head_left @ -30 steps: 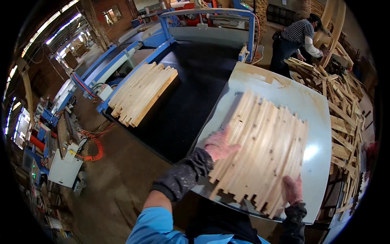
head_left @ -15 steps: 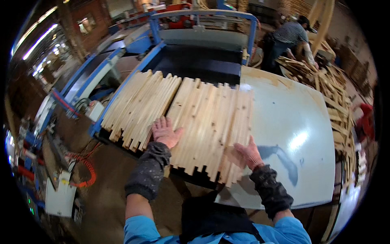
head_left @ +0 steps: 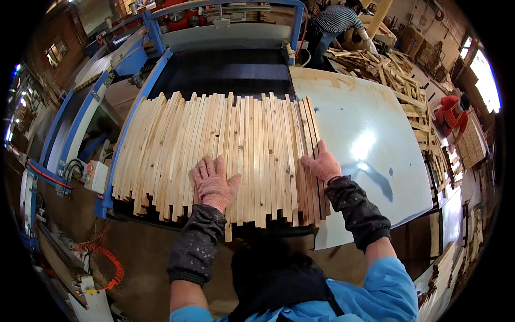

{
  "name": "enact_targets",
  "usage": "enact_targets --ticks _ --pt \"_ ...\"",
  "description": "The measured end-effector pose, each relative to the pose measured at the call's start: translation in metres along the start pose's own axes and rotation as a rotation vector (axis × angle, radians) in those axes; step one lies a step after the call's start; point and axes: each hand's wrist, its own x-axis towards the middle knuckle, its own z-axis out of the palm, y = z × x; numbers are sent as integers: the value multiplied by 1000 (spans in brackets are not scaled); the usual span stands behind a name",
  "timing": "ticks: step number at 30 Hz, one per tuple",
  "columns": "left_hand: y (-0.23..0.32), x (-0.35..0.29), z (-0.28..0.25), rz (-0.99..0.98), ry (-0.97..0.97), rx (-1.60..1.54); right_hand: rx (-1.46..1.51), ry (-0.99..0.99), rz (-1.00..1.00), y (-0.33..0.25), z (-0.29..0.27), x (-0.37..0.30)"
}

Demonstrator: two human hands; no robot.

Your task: The person gathers small wooden planks from a metal worktable and the floor, aligns them into neat stacks, and places the stacks onto a conveyor belt. The person handles the planks by hand without using tools.

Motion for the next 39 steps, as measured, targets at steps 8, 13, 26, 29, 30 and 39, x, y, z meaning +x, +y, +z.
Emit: enact_targets --ticks 8,13,26,29,30,39 --pt "1 -4 2 -18 47 24 -54 63 -8 10 -18 9" --pt "0 -3 8 -39 62 60 -137 58 36 53 -56 4" --pt "-46 1 4 14 133 -81 -25 159 -159 54 -85 -34" --pt "-94 -10 -2 -63 333 -200 96 29 -185 41 -82 -40" --pt "-115 -12 -7 -121 349 -178 126 -20 -193 38 -78 -40" --pt "-304 -51 -60 -627 468 -60 205 -104 -200 17 12 11"
